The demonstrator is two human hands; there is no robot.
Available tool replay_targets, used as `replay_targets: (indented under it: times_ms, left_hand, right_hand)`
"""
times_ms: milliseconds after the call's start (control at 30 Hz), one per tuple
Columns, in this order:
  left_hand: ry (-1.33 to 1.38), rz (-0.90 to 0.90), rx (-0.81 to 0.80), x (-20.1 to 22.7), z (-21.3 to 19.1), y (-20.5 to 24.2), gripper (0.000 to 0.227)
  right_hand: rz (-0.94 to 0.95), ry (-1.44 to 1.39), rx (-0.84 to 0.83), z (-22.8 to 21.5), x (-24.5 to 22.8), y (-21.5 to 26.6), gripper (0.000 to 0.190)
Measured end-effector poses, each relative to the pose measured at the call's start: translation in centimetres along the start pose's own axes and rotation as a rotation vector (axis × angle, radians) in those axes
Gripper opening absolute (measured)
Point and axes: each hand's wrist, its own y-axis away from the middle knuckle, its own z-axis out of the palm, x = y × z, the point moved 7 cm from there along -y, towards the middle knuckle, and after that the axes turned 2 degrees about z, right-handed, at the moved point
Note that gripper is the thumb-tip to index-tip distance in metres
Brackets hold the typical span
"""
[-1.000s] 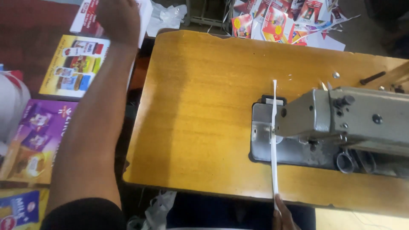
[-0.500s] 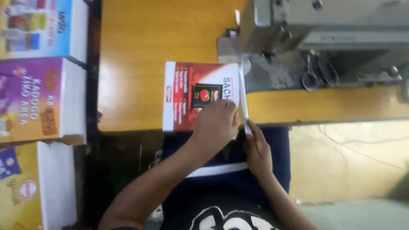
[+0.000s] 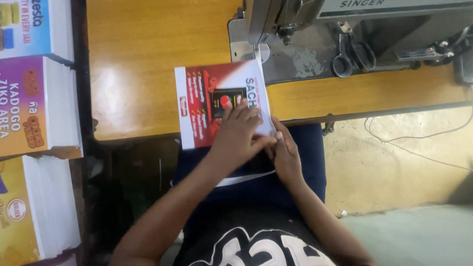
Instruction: The person uses a sewing machine to stitch a white ribbon onto the edges of various printed paper sheets. They repeatedly pick up sheets from a stack on the left, align the ribbon along the edge, and feed them through the machine.
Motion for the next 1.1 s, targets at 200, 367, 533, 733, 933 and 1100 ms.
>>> replay_targets:
  times_ms: [200, 367, 533, 733, 933, 1100]
  left_hand:
    - [-0.045, 0.093, 0.007, -5.1, 4.4, -1.3, 0.036]
    - [-0.11, 0.156, 0.065, -6.0, 3.9, -3.0, 0.035]
    - [-0.098, 0.117, -0.001, -4.1, 1.1, -4.3, 0.052]
    - [-0.087, 0.113, 0.002, -4.5, 1.9, -4.4, 0.037]
    - [-0.03, 0.106, -0.058, -4.5, 2.4, -4.8, 0.053]
    - [-0.055, 0.117, -0.044, -4.7, 2.4, -5.0, 0.056]
  right_hand:
    - [-0.028, 0.154, -0.007, 0.6, -0.5, 0.4, 0.048]
    - [-0.063, 0.473, 0.012, 0.1, -1.7, 0.9, 0.05]
    - [-0.233, 0.926, 0.021, 0.4, -3.3, 1.2, 0.05]
    - [-0.341, 1.091, 0.049, 0.9, -2.6, 1.8, 0.054]
    - [-0.352, 1.124, 0.03, 0.6, -2.7, 2.0, 0.053]
    - [-0.34, 1.092, 0.016, 0.7, -2.7, 2.0, 0.053]
